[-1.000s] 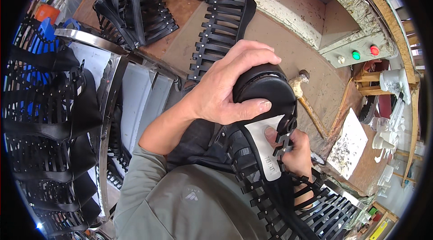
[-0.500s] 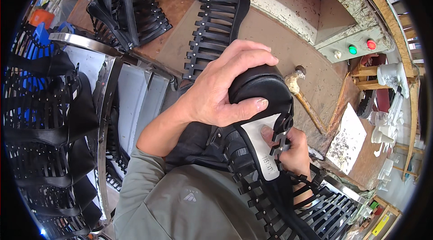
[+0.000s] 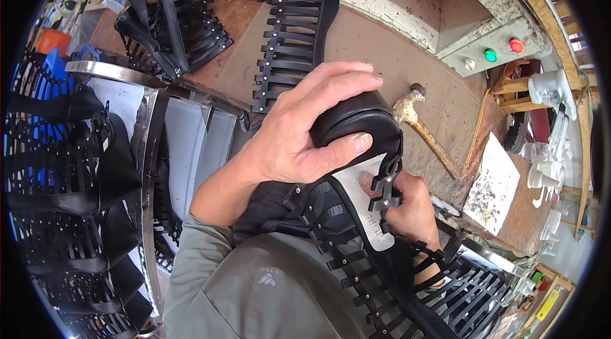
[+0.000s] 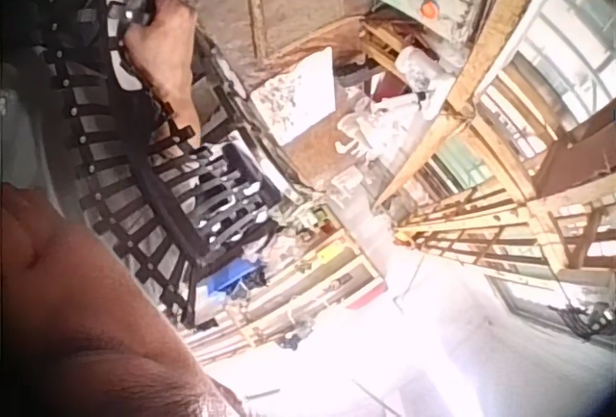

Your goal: Assembling strapped high-heeled shoes by attaching uppers to soles and using a hammer.

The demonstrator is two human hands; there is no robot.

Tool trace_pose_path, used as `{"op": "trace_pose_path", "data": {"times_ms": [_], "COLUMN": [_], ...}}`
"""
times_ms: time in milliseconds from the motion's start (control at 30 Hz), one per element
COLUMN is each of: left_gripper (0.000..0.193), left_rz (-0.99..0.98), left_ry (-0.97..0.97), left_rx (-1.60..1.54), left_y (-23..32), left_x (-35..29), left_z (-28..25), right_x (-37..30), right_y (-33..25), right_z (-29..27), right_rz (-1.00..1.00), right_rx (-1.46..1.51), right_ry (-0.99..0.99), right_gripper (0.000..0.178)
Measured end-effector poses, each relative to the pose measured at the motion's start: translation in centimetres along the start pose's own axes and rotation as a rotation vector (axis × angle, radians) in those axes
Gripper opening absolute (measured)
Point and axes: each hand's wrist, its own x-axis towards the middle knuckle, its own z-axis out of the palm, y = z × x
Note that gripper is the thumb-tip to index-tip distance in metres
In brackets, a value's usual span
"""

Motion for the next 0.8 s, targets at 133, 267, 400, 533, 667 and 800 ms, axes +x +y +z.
{"op": "trace_pose_path", "data": {"times_ms": [133, 267, 400, 533, 667, 800], "left_gripper": [0.050, 0.050, 0.049, 0.043, 0.043, 0.043], "left_rz": [0.000, 0.001, 0.029, 0.054, 0.063, 0.092], "left_ry": [-0.010, -0.017, -0.004, 0.026, 0.033, 0.010], "left_rx": [0.004, 0.000, 0.011, -0.046, -0.060, -0.017], "left_y": [0.2, 0.3, -0.2, -0.5, -0.5, -0.5], "left_x": [-0.1, -0.2, 0.0, 0.2, 0.4, 0.5], "left_z": [0.0, 0.1, 0.2, 0.3, 0.5, 0.4], "right_x": [0.0, 0.0, 0.1, 0.3, 0.3, 1.2], "right_y": [-0.6, 0.5, 0.7, 1.3, 1.0, 1.2], "right_z": [0.0, 0.5, 0.6, 0.9, 0.4, 0.2], "right_rz": [0.035, 0.012, -0.007, -0.008, 0.009, 0.069], "right_rx": [-0.032, -0.016, 0.001, 0.066, 0.101, 0.143], "right_ry": [-0.013, -0.011, 0.016, 0.013, 0.004, -0.034], "right_gripper": [0.021, 0.021, 0.018, 0.018, 0.019, 0.025]}}
